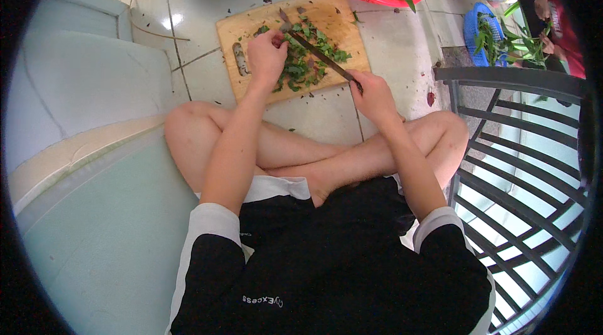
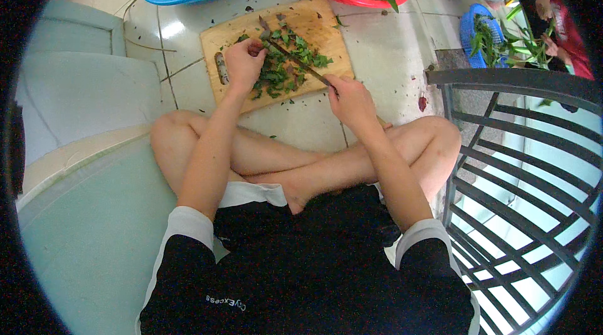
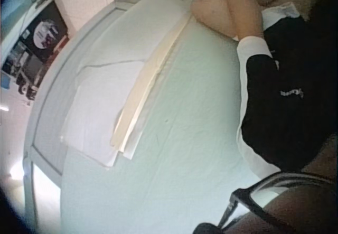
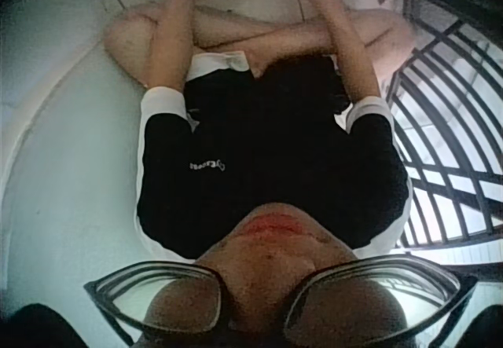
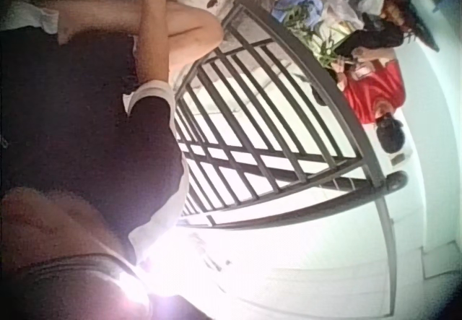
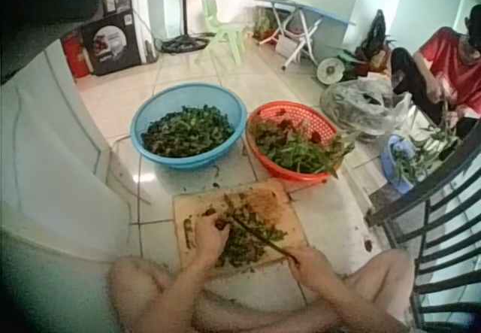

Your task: The person chops green leafy vegetables on a wooden cutting board using a knife, then gathers more leaves from a basket and continues chopping.

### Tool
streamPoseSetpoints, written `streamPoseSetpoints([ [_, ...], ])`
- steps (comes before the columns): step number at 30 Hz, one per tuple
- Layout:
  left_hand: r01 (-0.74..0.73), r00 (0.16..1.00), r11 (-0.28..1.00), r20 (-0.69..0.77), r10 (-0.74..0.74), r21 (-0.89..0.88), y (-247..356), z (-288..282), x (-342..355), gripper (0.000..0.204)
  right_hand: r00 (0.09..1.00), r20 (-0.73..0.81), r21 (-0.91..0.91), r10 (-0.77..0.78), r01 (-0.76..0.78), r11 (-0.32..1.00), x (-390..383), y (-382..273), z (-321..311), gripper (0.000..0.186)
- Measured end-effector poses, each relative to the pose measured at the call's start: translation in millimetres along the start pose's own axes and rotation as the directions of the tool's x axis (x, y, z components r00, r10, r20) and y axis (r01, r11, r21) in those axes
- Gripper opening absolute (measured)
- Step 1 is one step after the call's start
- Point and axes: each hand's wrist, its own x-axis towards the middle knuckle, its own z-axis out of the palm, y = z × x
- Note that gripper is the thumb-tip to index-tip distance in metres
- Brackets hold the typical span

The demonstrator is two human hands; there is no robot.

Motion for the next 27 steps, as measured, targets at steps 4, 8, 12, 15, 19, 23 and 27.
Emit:
streamPoseSetpoints([
  [4,0.038,0.999,0.998,0.036,-0.039,0.043,5,-1,1,0.016,0.999,-0.006,-0.066,-0.037,0.036,0.997,4,-3,3,0.022],
  [8,0.038,0.999,0.999,0.036,-0.039,0.026,5,-1,0,0.016,0.991,0.131,-0.103,0.034,-0.021,0.995,11,-15,0,0.017],
  [12,-0.017,1.0,0.996,0.0,0.017,0.084,-2,3,0,0.015,0.923,0.312,-0.276,0.224,-0.138,0.951,14,-40,1,0.019],
  [15,-0.037,0.999,0.991,-0.007,0.038,0.129,-6,1,0,0.015,0.903,0.369,-0.313,0.221,-0.103,0.944,15,-56,-8,0.023],
  [19,-0.02,0.997,0.995,-0.079,0.028,0.102,-2,0,4,0.016,0.906,0.383,-0.325,0.179,-0.049,0.944,17,-53,-13,0.02],
  [23,0.001,1.0,1.0,0.007,-0.001,-0.013,8,-10,7,0.016,0.915,0.358,-0.29,0.187,-0.081,0.953,24,-44,-20,0.016],
  [27,-0.154,0.988,0.988,-0.022,0.154,0.031,11,-14,9,0.016,0.956,0.28,-0.217,0.082,-0.02,0.976,25,-19,-42,0.019],
])
